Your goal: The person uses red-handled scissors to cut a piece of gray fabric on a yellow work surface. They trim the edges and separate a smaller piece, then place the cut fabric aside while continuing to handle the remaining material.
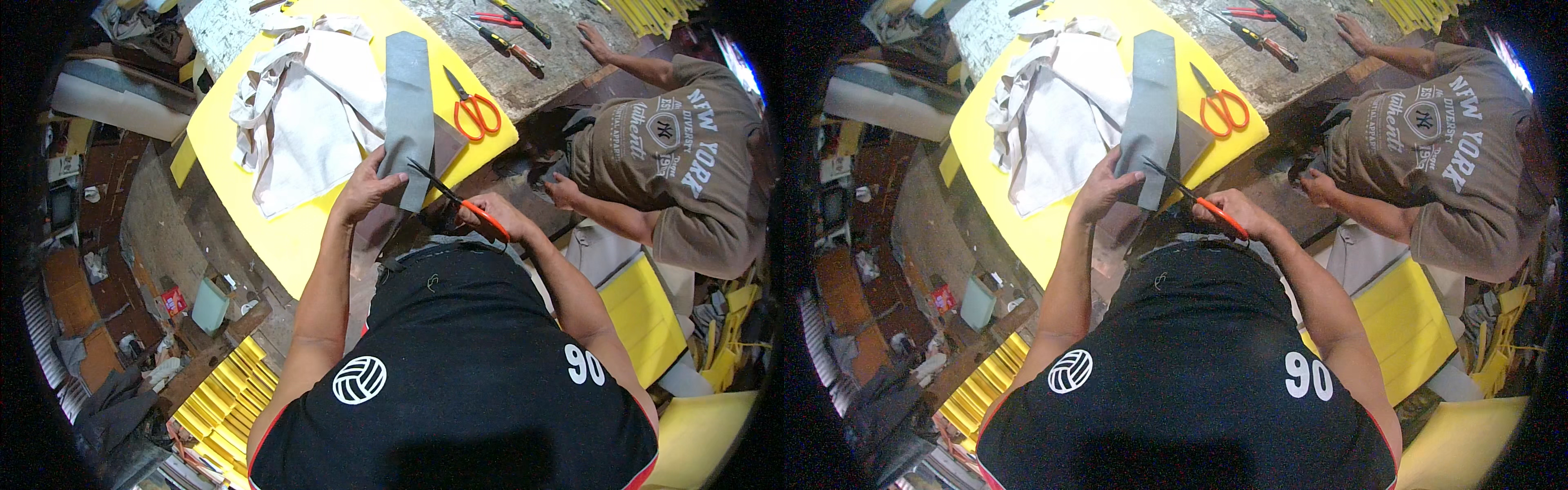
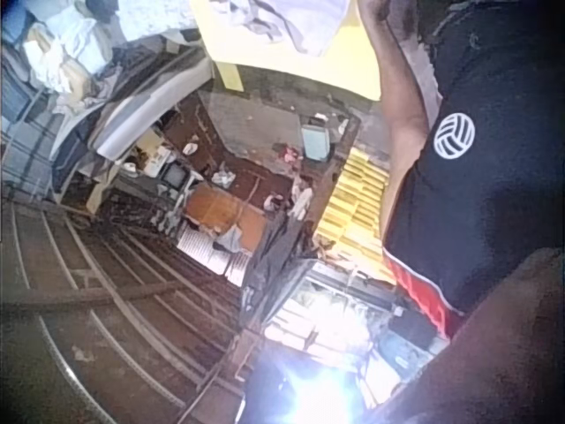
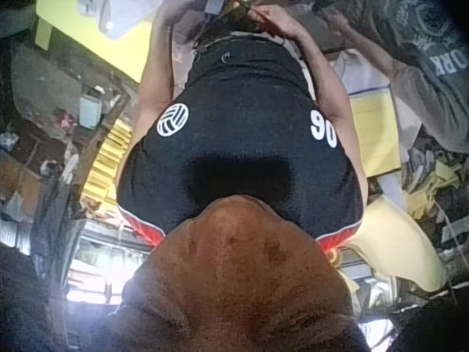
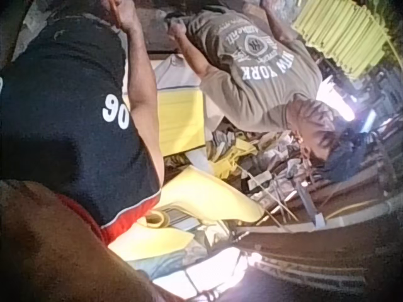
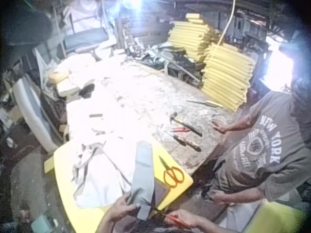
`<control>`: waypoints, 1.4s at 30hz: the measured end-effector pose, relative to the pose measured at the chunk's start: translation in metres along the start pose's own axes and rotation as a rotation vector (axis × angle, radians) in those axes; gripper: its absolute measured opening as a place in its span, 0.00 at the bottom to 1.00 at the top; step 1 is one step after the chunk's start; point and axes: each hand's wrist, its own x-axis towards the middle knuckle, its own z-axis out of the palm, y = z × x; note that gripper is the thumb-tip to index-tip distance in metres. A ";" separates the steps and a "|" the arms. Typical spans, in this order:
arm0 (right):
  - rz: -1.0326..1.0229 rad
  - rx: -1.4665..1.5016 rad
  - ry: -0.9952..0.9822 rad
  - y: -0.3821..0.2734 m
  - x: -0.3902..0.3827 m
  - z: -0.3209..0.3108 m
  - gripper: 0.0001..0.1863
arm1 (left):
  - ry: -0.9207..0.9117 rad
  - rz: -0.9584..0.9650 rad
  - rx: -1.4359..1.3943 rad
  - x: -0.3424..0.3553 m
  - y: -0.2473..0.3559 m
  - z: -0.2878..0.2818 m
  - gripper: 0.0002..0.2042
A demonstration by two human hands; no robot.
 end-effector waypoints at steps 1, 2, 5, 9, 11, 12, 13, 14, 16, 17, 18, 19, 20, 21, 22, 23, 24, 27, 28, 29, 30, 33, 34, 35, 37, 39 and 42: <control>-0.022 0.014 -0.001 0.004 0.000 0.001 0.21 | -0.003 -0.002 0.010 0.000 0.000 0.000 0.31; -0.044 0.028 -0.005 0.004 0.000 0.004 0.21 | -0.007 0.001 -0.027 -0.001 -0.002 0.000 0.31; 0.028 0.081 -0.088 -0.003 -0.002 0.003 0.21 | 0.004 0.032 -0.088 -0.002 -0.006 -0.002 0.33; 0.131 0.057 -0.098 -0.008 -0.008 0.003 0.20 | 0.085 0.064 -0.065 -0.004 -0.003 -0.002 0.34; 0.130 0.038 -0.089 -0.011 -0.011 0.003 0.19 | 0.111 0.064 -0.067 -0.005 -0.001 -0.003 0.34; 0.130 0.029 -0.084 -0.011 -0.012 0.003 0.19 | 0.115 0.074 -0.070 -0.004 -0.002 -0.005 0.34; 0.118 -0.005 -0.065 -0.011 -0.013 0.003 0.19 | 0.119 0.084 -0.073 -0.004 -0.002 -0.007 0.34; 0.105 -0.038 -0.045 -0.010 -0.013 0.003 0.19 | 0.121 0.086 -0.069 -0.004 -0.001 -0.006 0.34; 0.115 -0.047 -0.026 -0.011 -0.014 0.004 0.19 | 0.124 0.092 -0.061 -0.005 0.000 -0.006 0.34; 0.136 -0.025 -0.028 -0.016 -0.016 0.005 0.19 | 0.123 0.093 -0.066 -0.005 -0.002 -0.007 0.34; 0.157 -0.002 -0.029 -0.020 -0.017 0.006 0.19 | 0.122 0.095 -0.071 -0.004 -0.005 -0.009 0.34; 0.165 0.014 -0.025 -0.024 -0.019 0.008 0.18 | 0.121 0.096 -0.076 -0.004 -0.008 -0.011 0.34; 0.173 0.031 -0.020 -0.027 -0.021 0.009 0.18 | 0.116 0.097 -0.078 -0.005 -0.007 -0.011 0.34; 0.182 0.047 -0.015 -0.029 -0.022 0.010 0.18 | 0.110 0.097 -0.080 -0.005 -0.005 -0.010 0.35; 0.184 0.039 -0.016 -0.028 -0.022 0.010 0.18 | 0.105 0.098 -0.082 -0.005 -0.004 -0.010 0.35; 0.186 0.031 -0.018 -0.026 -0.023 0.009 0.18 | 0.103 0.112 -0.070 -0.005 -0.003 -0.011 0.35; 0.188 0.023 -0.020 -0.023 -0.023 0.008 0.18 | 0.102 0.126 -0.058 -0.005 -0.002 -0.011 0.35; 0.097 0.029 0.009 -0.020 -0.023 0.014 0.19 | 0.079 0.142 -0.063 -0.004 -0.005 -0.018 0.35; 0.139 -0.005 0.007 -0.021 -0.024 0.014 0.19 | 0.068 0.144 -0.071 -0.004 -0.006 -0.020 0.35; 0.182 -0.038 0.004 -0.031 -0.025 0.014 0.19 | 0.070 0.133 -0.087 -0.004 -0.006 -0.020 0.35; 0.225 -0.072 0.001 -0.036 -0.025 0.014 0.19 | 0.072 0.122 -0.104 -0.005 -0.006 -0.020 0.36; 0.230 0.019 -0.007 -0.033 -0.025 0.016 0.19 | 0.066 0.107 -0.121 -0.006 -0.003 -0.020 0.36; 0.217 0.026 -0.001 -0.033 -0.026 0.017 0.19 | 0.062 0.106 -0.121 -0.006 -0.003 -0.021 0.37; 0.204 0.032 0.004 -0.033 -0.026 0.018 0.19 | 0.040 0.115 -0.105 -0.006 -0.004 -0.022 0.37; 0.142 0.001 0.021 -0.026 -0.024 0.020 0.19 | -0.003 0.135 -0.073 -0.004 -0.007 -0.028 0.37; 0.045 -0.068 0.048 -0.018 -0.020 0.023 0.19 | -0.022 0.092 -0.051 -0.005 -0.001 -0.029 0.38; 0.194 -0.102 0.053 -0.034 -0.021 0.022 0.19 | -0.078 0.105 -0.015 -0.005 -0.002 -0.032 0.41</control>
